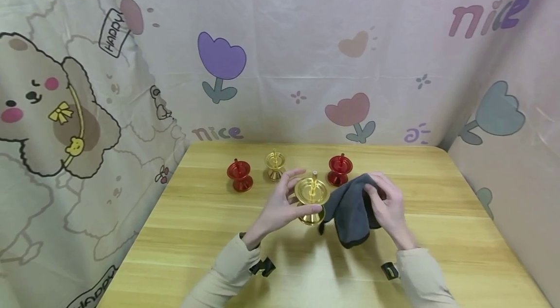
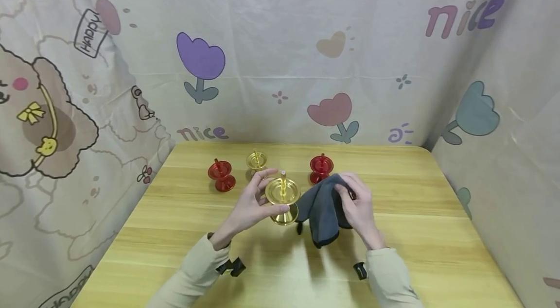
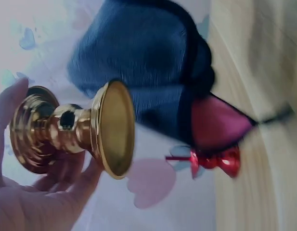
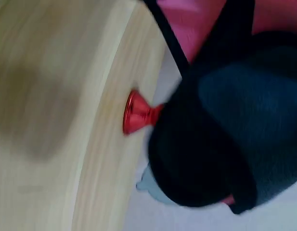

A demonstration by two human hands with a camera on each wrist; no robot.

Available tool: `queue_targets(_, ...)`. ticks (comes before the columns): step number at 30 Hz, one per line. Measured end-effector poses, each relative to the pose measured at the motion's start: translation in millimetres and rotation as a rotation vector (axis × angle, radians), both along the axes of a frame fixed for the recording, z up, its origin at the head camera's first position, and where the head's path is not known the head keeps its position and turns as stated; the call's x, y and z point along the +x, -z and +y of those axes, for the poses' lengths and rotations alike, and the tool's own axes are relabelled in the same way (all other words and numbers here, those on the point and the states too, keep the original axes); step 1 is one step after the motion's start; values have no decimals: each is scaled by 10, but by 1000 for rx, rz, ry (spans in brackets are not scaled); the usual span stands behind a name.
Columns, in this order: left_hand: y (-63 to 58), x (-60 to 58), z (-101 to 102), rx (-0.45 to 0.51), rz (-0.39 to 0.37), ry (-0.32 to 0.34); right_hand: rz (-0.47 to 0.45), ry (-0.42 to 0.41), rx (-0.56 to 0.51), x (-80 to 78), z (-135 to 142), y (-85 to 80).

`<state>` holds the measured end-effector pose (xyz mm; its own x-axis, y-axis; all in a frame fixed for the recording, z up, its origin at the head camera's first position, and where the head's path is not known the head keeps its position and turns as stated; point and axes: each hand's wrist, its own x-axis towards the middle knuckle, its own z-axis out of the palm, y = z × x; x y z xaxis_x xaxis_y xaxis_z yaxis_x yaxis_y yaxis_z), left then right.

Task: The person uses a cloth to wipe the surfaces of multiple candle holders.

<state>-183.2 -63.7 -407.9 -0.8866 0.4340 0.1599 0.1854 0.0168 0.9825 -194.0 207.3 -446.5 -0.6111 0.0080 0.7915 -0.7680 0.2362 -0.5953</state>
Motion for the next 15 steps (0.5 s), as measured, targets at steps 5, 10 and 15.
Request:
queue_targets(5,-50,81,47,-40,-27,41,-342,-13,-60,110,-68,-61)
queue_targets(10,-47,84,66,-74,-51,48,-449,-296,-316,189,-149,-91)
queue_targets(15,-43,75,86,-85,-52,24,-547,-493,-495,244,-288,-113)
